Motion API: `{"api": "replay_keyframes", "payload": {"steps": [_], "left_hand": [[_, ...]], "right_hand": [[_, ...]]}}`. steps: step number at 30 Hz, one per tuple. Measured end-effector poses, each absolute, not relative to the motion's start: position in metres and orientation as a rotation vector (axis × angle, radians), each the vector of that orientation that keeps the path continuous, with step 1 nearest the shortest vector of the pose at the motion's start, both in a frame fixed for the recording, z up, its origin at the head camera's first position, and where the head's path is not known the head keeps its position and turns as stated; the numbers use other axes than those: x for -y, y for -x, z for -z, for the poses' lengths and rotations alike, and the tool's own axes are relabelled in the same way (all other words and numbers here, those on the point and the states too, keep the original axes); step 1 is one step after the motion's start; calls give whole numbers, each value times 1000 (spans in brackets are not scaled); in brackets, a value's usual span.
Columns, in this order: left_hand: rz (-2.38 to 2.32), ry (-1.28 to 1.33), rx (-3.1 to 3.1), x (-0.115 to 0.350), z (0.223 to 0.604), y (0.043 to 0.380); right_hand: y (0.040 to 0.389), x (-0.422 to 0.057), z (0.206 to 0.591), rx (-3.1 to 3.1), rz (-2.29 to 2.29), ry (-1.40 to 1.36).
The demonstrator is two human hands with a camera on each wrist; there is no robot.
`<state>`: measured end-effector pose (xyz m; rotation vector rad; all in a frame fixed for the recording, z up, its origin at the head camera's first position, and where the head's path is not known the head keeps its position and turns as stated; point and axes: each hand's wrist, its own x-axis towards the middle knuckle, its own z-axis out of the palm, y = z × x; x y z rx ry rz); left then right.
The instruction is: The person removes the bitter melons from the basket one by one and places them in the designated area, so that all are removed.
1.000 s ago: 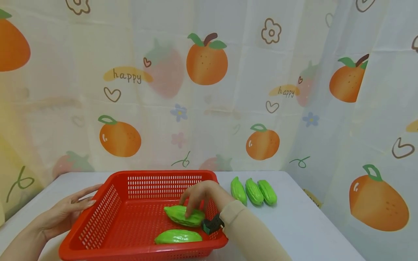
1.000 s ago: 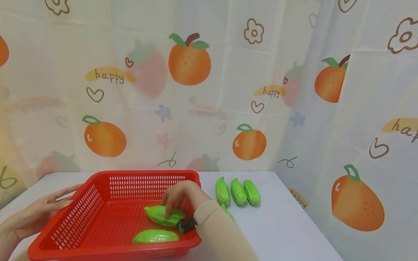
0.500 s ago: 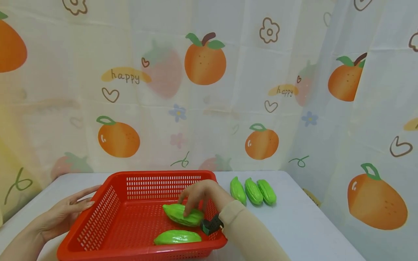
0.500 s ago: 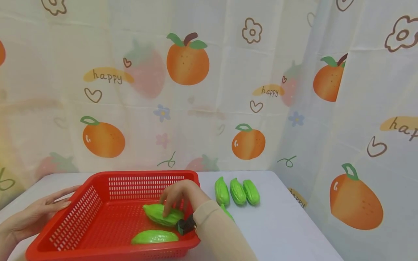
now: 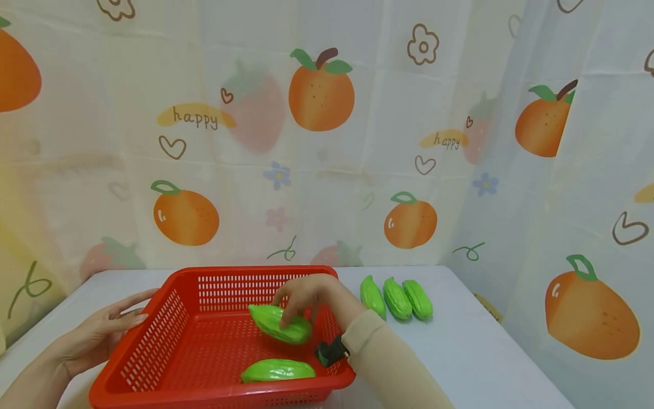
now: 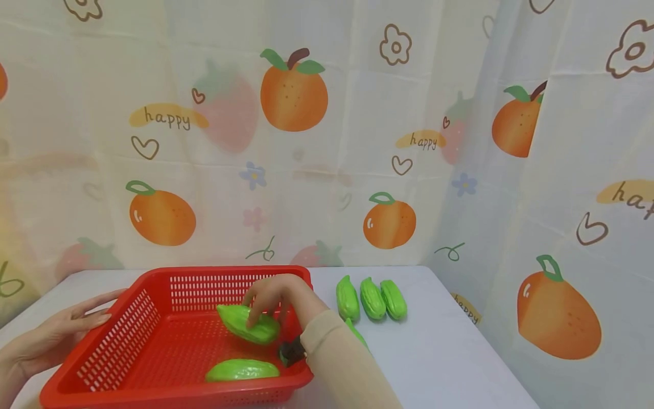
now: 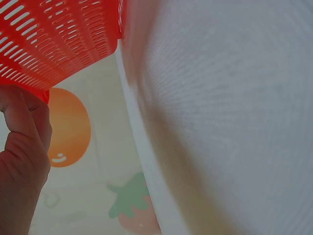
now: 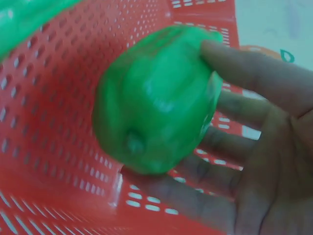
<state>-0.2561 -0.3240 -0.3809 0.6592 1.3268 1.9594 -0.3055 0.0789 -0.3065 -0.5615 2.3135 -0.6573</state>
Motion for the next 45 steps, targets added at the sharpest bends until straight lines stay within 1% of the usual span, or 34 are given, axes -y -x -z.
{"api": "replay_keyframes", "payload": {"steps": [14, 32, 45], "left_hand": [[-1960, -632, -1312, 324, 384, 252], [-1961, -658, -1364, 322, 375, 260], [-1967, -619, -1392, 323, 377, 256]], "right_hand": [[307, -85, 294, -2292, 776, 576], [311, -103, 261, -2247, 902, 554], [310, -118, 257, -2281, 940, 552]]}}
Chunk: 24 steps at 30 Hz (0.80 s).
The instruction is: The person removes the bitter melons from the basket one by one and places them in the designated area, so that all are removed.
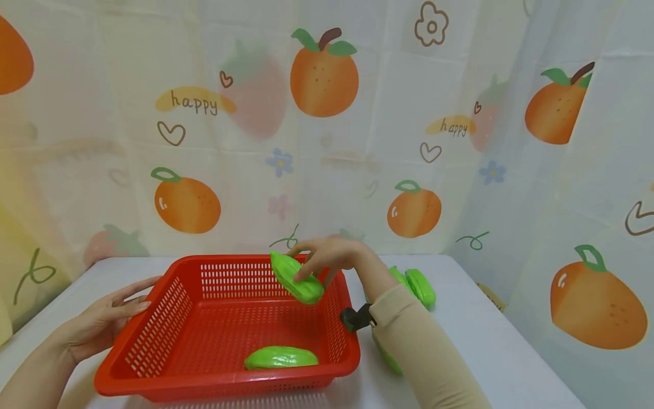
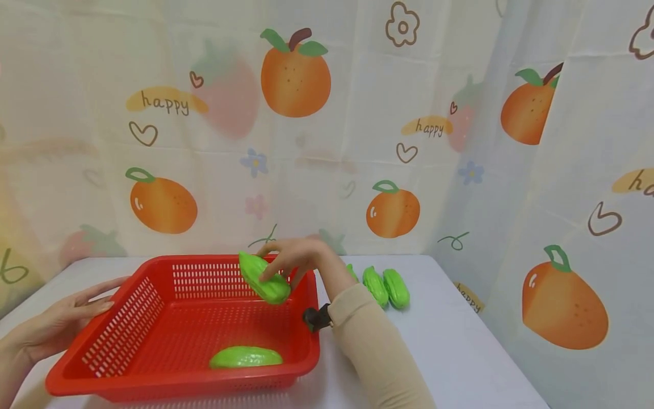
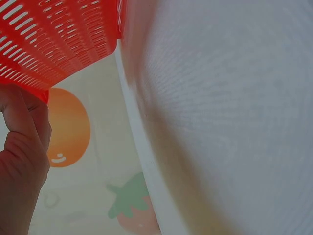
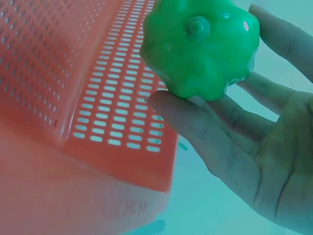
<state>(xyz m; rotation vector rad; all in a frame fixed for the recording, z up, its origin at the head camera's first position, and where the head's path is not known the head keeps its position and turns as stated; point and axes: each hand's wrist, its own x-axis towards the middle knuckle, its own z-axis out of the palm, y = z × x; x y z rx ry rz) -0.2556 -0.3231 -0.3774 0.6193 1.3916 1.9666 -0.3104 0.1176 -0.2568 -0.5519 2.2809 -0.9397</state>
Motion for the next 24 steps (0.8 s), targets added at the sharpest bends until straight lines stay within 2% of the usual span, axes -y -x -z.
{"api": "replay_keyframes", "payload": {"steps": [24], "left_hand": [[-1967, -580, -1414, 325, 377, 255]], "right_hand": [[307, -169, 249, -2264, 1068, 577]]}}
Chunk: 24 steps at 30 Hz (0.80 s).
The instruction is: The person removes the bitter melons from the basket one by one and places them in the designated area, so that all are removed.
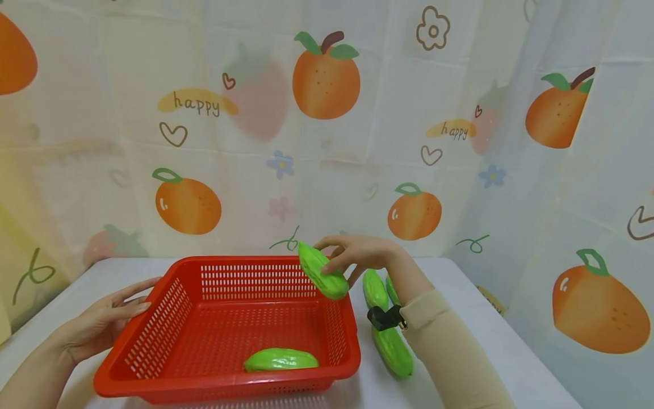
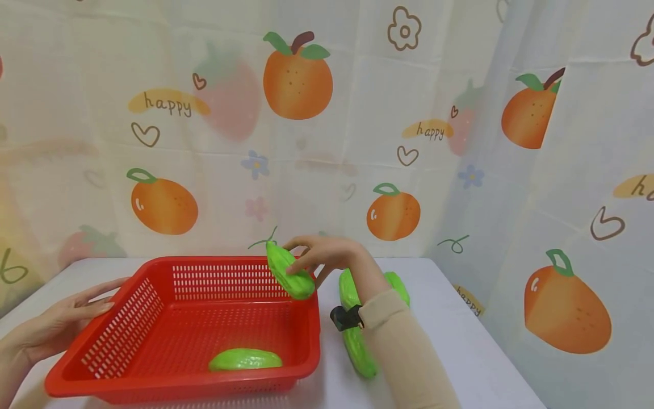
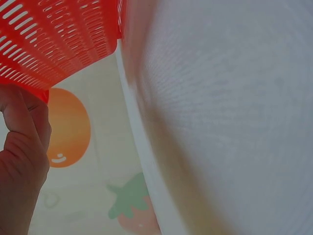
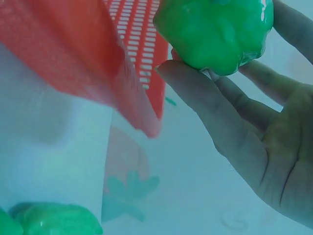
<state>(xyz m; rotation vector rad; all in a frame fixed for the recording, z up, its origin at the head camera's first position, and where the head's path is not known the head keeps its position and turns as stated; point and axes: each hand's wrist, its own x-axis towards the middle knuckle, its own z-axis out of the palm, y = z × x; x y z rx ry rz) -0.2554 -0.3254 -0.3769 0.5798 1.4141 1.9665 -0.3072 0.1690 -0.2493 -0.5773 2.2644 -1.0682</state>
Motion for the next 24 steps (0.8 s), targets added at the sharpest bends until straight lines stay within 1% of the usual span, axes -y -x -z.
{"api": "replay_keyframes", "payload": {"steps": [10, 24], "left_hand": [[-1964, -589, -1407, 325, 377, 255], [-1966, -586, -1427, 325, 378, 256]], "right_hand": [[302, -204, 248, -2300, 1092, 559], [294, -250, 260, -2355, 1096, 438]]}}
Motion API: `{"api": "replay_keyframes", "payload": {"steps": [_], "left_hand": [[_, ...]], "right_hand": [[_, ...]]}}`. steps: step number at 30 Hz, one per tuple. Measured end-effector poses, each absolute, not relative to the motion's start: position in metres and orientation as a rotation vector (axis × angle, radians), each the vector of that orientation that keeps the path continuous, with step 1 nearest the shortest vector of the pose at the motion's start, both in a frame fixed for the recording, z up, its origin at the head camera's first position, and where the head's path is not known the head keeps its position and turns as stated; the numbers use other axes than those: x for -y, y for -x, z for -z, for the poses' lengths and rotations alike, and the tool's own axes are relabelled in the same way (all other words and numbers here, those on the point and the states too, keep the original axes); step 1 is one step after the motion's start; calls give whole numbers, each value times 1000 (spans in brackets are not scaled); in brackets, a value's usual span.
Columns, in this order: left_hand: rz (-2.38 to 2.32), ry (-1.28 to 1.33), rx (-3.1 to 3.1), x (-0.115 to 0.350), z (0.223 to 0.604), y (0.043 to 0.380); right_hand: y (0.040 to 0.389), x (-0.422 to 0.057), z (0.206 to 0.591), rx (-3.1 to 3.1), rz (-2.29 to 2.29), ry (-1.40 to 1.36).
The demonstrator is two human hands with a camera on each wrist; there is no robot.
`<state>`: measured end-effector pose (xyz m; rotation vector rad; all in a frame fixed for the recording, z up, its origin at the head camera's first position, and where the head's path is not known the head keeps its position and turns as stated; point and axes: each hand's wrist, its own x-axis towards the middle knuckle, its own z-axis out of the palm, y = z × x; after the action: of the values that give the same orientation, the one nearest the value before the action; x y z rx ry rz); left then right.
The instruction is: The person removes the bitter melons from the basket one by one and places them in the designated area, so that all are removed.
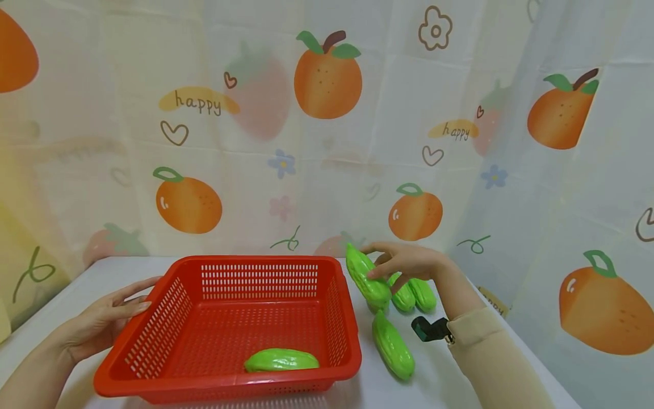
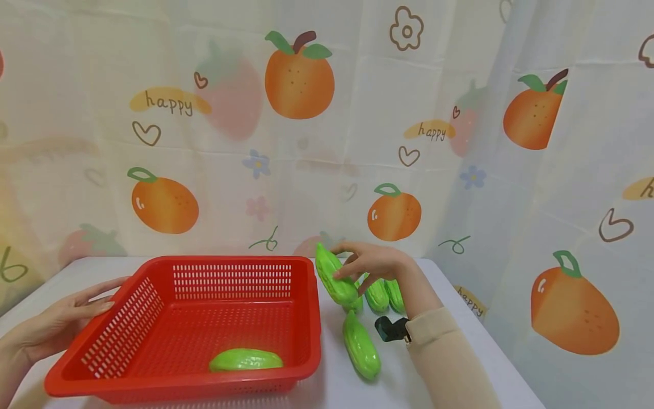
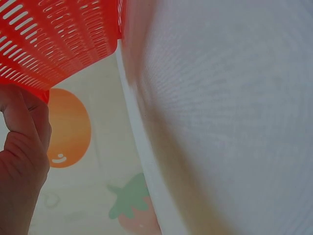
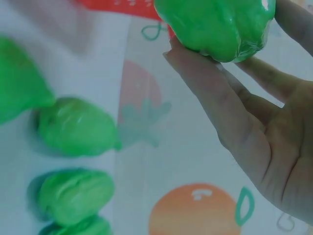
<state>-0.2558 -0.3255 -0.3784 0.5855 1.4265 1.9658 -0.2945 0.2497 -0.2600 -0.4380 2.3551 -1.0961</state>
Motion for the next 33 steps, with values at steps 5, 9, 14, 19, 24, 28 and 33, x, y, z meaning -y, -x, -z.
{"api": "replay_keyframes", "payload": {"steps": [5, 9, 14, 19, 24, 28, 33], "left_hand": [[-1962, -598, -1427, 327, 379, 255], [-1963, -620, -1416, 327, 380, 256], [-1960, -644, -1400, 327, 380, 256], [-1954, -637, -1408, 327, 379, 256], [-1956, -637, -1408, 326, 379, 256], [-1960, -652, -1407, 326, 381, 257], [-1962, -659, -1420, 326, 382, 258]], "right_hand": [[291, -270, 270, -2360, 1097, 406], [287, -284, 278, -2359, 1112, 382], [280, -300, 288, -2357, 1134, 340], [275, -311, 299, -2348, 1148, 313], [271, -319, 311, -2326, 1176, 298], [268, -323, 318, -2294, 1201, 289], [264, -329, 324, -2262, 1226, 280]]}}
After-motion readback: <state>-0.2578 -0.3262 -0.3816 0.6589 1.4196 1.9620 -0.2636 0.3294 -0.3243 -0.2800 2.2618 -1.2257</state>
